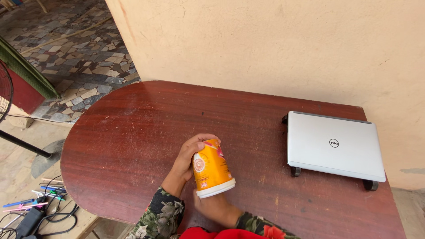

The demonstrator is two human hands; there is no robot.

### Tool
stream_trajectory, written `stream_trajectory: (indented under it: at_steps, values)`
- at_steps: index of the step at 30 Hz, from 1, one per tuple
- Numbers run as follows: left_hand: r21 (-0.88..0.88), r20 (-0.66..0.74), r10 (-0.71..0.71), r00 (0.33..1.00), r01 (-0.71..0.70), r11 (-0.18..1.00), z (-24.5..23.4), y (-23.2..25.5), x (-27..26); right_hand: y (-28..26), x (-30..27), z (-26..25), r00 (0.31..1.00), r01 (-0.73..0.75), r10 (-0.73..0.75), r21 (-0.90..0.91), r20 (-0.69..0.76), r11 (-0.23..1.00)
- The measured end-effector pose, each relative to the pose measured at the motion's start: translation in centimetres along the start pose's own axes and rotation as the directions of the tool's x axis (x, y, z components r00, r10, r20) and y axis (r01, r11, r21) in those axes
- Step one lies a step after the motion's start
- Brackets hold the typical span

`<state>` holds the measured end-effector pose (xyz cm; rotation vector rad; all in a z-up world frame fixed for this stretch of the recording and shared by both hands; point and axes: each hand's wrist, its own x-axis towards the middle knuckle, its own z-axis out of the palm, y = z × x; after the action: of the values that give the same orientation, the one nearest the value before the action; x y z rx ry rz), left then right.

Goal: The person assembles a metal laptop stand from three separate pieces on a wooden table. They then wipe the stand and a laptop with a cloth, open the laptop to wipe the screen and keyboard, and place the laptop on the assembled stand.

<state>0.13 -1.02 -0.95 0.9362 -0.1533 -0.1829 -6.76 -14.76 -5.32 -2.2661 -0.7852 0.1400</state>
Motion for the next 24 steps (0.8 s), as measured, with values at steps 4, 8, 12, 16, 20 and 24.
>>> stream_trajectory:
  at_steps: [4,8,12,16,20,24]
  values:
    - [-0.132,-0.154,0.023,0.988,-0.043,0.990,-0.1,-1.7,-0.5,0.0,0.6,1.0,0.968,0.113,-0.105,0.022,-0.230,0.993]
    - [-0.656,-0.085,0.139,0.987,-0.161,0.738,0.0,-2.9,-1.7,-2.0,0.6,3.0,0.940,0.241,-0.001,0.660,-0.342,0.712]
    - [-0.512,-0.172,-0.005,0.985,-0.086,0.855,-2.0,-1.5,0.0,0.5,3.3,2.1,0.958,0.194,-0.134,0.228,-0.255,0.954]
    - [-0.317,-0.308,-0.050,0.950,-0.053,0.947,-4.0,-1.7,0.3,1.8,4.8,3.0,0.964,0.215,-0.215,-0.016,-0.158,0.976]
    - [-0.435,-0.316,0.065,0.947,-0.206,0.876,-5.0,-3.8,-0.8,0.5,4.6,4.0,0.983,-0.112,0.181,0.894,0.036,0.434]
    - [-0.222,-0.312,0.244,0.918,-0.320,0.921,-6.1,-2.9,-1.2,-0.9,4.8,1.4,0.967,-0.067,0.237,0.992,0.092,-0.111]
